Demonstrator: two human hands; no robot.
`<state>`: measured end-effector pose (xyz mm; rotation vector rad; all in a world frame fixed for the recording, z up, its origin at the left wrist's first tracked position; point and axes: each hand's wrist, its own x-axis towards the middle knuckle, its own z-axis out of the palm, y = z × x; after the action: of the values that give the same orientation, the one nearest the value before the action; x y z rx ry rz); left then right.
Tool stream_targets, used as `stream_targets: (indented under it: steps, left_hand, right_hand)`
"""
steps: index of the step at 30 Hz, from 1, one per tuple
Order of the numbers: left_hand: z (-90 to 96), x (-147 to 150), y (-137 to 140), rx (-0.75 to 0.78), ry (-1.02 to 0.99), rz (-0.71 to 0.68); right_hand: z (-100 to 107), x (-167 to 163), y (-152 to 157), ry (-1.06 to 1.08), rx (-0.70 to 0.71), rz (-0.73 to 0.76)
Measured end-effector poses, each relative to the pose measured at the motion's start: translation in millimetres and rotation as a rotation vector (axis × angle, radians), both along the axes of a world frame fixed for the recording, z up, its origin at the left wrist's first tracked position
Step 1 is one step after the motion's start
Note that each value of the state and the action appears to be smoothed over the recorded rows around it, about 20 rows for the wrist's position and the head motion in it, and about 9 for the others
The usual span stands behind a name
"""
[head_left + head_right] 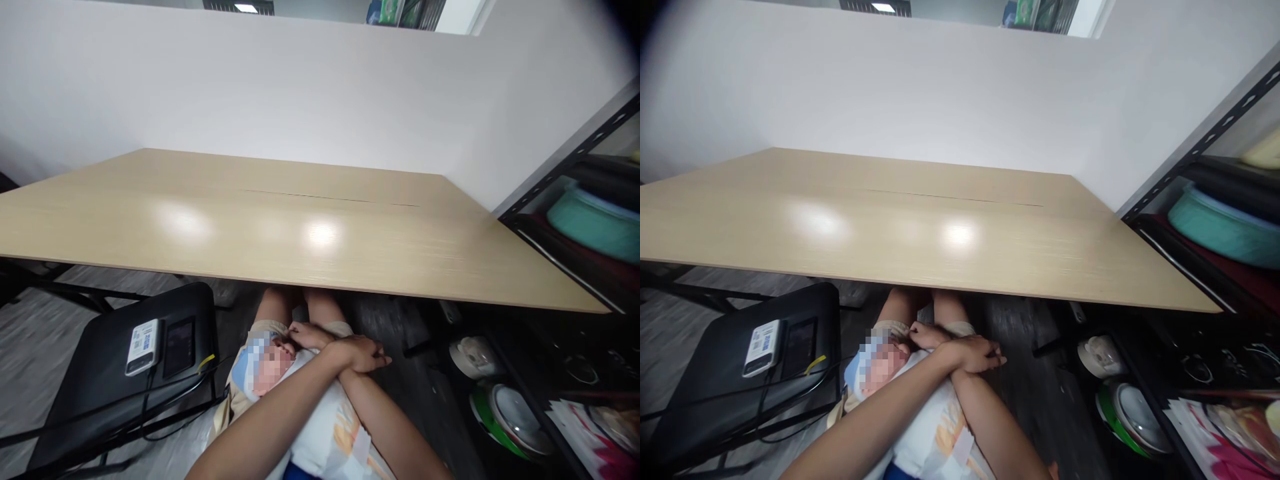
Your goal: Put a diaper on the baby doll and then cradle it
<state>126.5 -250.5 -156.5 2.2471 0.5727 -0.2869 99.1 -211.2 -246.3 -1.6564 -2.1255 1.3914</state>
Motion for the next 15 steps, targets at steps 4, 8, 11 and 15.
stream_targets:
  steps: [4,8,11,15]
  left_hand:
    - [1.2,-0.6,-0.1,0.013,0.006,-0.001]
    - [-0.3,-1.1,0.3,0.022,0.001,-0.009]
    - [-0.8,-1.2,0.6,0.021,0.001,-0.007]
    - [-0.9,-1.2,0.6,0.021,-0.005,-0.001]
  right_hand:
    - [-4.9,1.9,0.5,0.006,-0.009,0.005]
    - [-8.6,1.3,1.6,-0.011,0.006,0.009]
    - [-9.2,1.3,2.0,-0.033,0.013,0.007]
    - [-5.4,2.3,1.4,-0.045,0.016,0.006]
